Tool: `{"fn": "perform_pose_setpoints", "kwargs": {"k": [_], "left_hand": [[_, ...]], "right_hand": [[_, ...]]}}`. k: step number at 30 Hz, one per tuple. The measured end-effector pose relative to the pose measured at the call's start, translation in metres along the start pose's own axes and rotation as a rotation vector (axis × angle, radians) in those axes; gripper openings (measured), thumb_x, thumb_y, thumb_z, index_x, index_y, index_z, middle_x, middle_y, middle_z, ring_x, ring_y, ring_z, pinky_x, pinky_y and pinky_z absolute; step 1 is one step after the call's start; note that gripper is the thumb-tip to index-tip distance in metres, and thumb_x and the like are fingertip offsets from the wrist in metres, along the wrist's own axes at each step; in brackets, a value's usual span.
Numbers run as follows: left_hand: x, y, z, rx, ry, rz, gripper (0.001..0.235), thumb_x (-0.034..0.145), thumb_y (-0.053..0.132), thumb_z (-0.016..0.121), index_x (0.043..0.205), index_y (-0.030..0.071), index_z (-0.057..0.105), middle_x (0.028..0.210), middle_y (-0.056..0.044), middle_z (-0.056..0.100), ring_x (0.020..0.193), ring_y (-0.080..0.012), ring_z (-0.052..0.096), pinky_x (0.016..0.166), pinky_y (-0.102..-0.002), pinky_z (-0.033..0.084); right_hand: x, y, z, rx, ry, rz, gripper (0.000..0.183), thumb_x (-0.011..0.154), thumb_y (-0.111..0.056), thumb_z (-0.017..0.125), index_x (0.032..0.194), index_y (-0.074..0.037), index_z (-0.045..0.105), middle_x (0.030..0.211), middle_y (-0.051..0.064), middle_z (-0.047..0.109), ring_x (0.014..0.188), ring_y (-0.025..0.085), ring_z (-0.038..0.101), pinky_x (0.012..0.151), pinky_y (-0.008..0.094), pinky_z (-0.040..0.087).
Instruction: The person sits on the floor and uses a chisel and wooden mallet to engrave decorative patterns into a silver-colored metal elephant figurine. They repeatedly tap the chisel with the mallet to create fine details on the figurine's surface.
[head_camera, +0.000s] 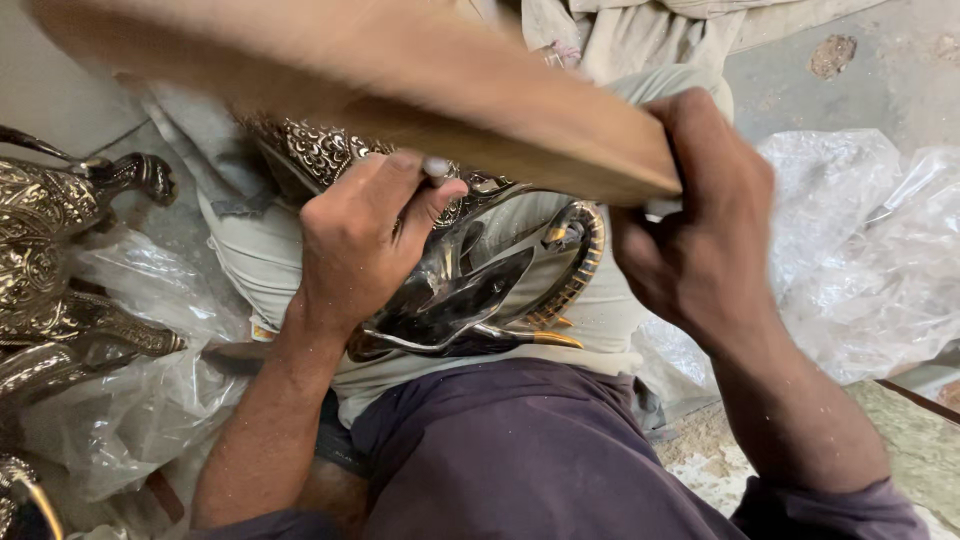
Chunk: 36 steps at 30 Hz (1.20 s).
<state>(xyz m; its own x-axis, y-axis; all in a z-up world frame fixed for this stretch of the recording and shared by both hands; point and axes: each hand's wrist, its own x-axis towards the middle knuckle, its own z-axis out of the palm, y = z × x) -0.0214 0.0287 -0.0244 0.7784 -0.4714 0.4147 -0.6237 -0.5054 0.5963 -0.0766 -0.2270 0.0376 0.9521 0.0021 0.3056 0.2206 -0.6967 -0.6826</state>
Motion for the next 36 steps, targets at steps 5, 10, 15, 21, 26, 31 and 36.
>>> {"fn": "perform_pose_setpoints", "kwargs": {"k": [5, 10, 15, 21, 26, 31, 36], "left_hand": [[0.005, 0.003, -0.001, -0.005, -0.008, -0.012, 0.026, 0.104, 0.024, 0.076, 0.120, 0.006, 0.066, 0.093, -0.008, 0.070, 0.082, -0.0216, 0.070, 0.069, -0.035, 0.055], [0.009, 0.004, -0.001, -0.023, -0.020, -0.068, 0.027, 0.104, 0.026, 0.075, 0.122, 0.010, 0.065, 0.090, -0.005, 0.070, 0.079, -0.0186, 0.071, 0.066, -0.033, 0.055], [0.010, 0.004, 0.000, -0.003, 0.008, -0.071, 0.032, 0.103, 0.030, 0.075, 0.122, 0.007, 0.064, 0.093, -0.006, 0.071, 0.080, -0.0190, 0.072, 0.067, -0.033, 0.057], [0.009, -0.001, 0.001, -0.056, 0.007, -0.056, 0.034, 0.101, 0.026, 0.076, 0.125, 0.005, 0.064, 0.093, -0.008, 0.073, 0.084, -0.0195, 0.074, 0.068, -0.032, 0.057], [0.010, -0.004, 0.005, -0.030, -0.048, -0.126, 0.028, 0.099, 0.026, 0.079, 0.110, 0.005, 0.065, 0.084, -0.006, 0.072, 0.075, -0.0157, 0.073, 0.061, -0.032, 0.056], [0.010, -0.003, 0.004, -0.032, -0.017, -0.068, 0.030, 0.098, 0.027, 0.079, 0.112, 0.004, 0.065, 0.089, -0.008, 0.073, 0.078, -0.0180, 0.073, 0.066, -0.033, 0.057], [0.008, -0.003, 0.003, -0.018, -0.034, -0.104, 0.030, 0.096, 0.027, 0.081, 0.107, 0.005, 0.064, 0.084, -0.009, 0.071, 0.075, -0.0202, 0.072, 0.065, -0.035, 0.056]], "right_hand": [[0.010, 0.000, -0.003, -0.267, -0.066, -0.044, 0.024, 0.084, 0.006, 0.064, 0.105, 0.000, 0.056, 0.085, 0.015, 0.061, 0.074, 0.030, 0.060, 0.065, 0.045, 0.045], [0.017, -0.002, -0.007, -0.314, -0.090, -0.044, 0.031, 0.078, 0.006, 0.065, 0.105, 0.000, 0.052, 0.088, 0.019, 0.060, 0.078, 0.040, 0.059, 0.068, 0.047, 0.044], [0.013, -0.005, -0.006, -0.143, -0.100, -0.048, 0.027, 0.087, 0.003, 0.064, 0.109, 0.000, 0.049, 0.095, 0.020, 0.058, 0.088, 0.044, 0.060, 0.073, 0.045, 0.047], [0.020, -0.003, -0.006, -0.244, -0.106, -0.001, 0.022, 0.087, 0.002, 0.064, 0.104, -0.003, 0.050, 0.082, 0.015, 0.060, 0.074, 0.034, 0.060, 0.068, 0.044, 0.045], [0.027, 0.001, -0.002, -0.182, -0.130, 0.002, 0.020, 0.086, 0.000, 0.062, 0.101, -0.007, 0.049, 0.080, 0.007, 0.058, 0.069, 0.022, 0.057, 0.062, 0.040, 0.043], [0.027, 0.004, -0.006, -0.554, -0.148, -0.123, 0.021, 0.084, 0.003, 0.068, 0.094, -0.007, 0.052, 0.071, 0.008, 0.058, 0.061, 0.022, 0.055, 0.057, 0.039, 0.041], [0.026, 0.009, -0.012, -0.807, -0.251, 0.001, 0.019, 0.085, 0.005, 0.069, 0.088, -0.006, 0.054, 0.067, 0.010, 0.060, 0.054, 0.027, 0.053, 0.051, 0.044, 0.039]]}}
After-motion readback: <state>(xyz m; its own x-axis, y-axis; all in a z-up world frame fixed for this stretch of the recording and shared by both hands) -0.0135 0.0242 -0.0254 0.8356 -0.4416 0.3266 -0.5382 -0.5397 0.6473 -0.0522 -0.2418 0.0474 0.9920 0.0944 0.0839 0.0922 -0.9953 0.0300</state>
